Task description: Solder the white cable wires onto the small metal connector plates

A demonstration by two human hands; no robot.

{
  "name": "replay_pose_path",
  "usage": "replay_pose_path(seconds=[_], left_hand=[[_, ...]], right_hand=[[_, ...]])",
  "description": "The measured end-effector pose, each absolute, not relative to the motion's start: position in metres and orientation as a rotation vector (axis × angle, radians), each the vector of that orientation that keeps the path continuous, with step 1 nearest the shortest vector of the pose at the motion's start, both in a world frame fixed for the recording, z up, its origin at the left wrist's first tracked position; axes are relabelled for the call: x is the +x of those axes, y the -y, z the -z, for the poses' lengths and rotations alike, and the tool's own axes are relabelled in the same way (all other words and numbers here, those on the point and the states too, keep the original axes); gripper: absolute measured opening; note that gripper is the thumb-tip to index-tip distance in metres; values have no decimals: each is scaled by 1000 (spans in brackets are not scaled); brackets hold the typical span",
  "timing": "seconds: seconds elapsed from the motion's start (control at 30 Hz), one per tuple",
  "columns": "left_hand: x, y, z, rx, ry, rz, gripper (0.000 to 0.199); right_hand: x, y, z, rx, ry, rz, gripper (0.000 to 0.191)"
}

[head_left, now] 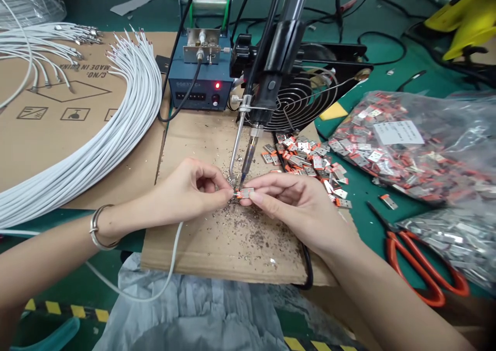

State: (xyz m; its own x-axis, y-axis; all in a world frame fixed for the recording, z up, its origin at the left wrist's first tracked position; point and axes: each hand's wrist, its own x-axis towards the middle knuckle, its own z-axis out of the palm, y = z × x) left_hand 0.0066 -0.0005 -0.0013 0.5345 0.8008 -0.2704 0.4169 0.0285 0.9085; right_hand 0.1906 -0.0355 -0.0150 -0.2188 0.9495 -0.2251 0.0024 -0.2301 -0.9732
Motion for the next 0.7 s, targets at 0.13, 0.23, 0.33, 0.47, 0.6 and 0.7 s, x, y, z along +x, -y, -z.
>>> replay_pose_path(seconds=[0.13, 0.23, 0.33, 0.47, 0.6, 0.7], left_hand=[[7, 0, 0, 1601, -1066, -401, 15], [8, 0, 0, 1601, -1074, -399, 15], [8, 0, 1, 1603, -1089, -381, 14], [8, -1, 2, 1606, -1095, -361, 13], [5, -1, 1, 1574, -1013, -343, 13], [1, 8, -3, 1571, -874, -244, 18]], right_hand=[[192, 35, 17, -1226, 1232, -1567, 7], [191, 34, 16, -1221, 1240, -1565, 7], [189, 34, 15, -1265, 1219, -1574, 8], [189, 34, 13, -1312, 1191, -1596, 9], [192, 34, 13, -1286, 1245, -1611, 14], [196, 40, 6, -1294, 1409, -1579, 14]])
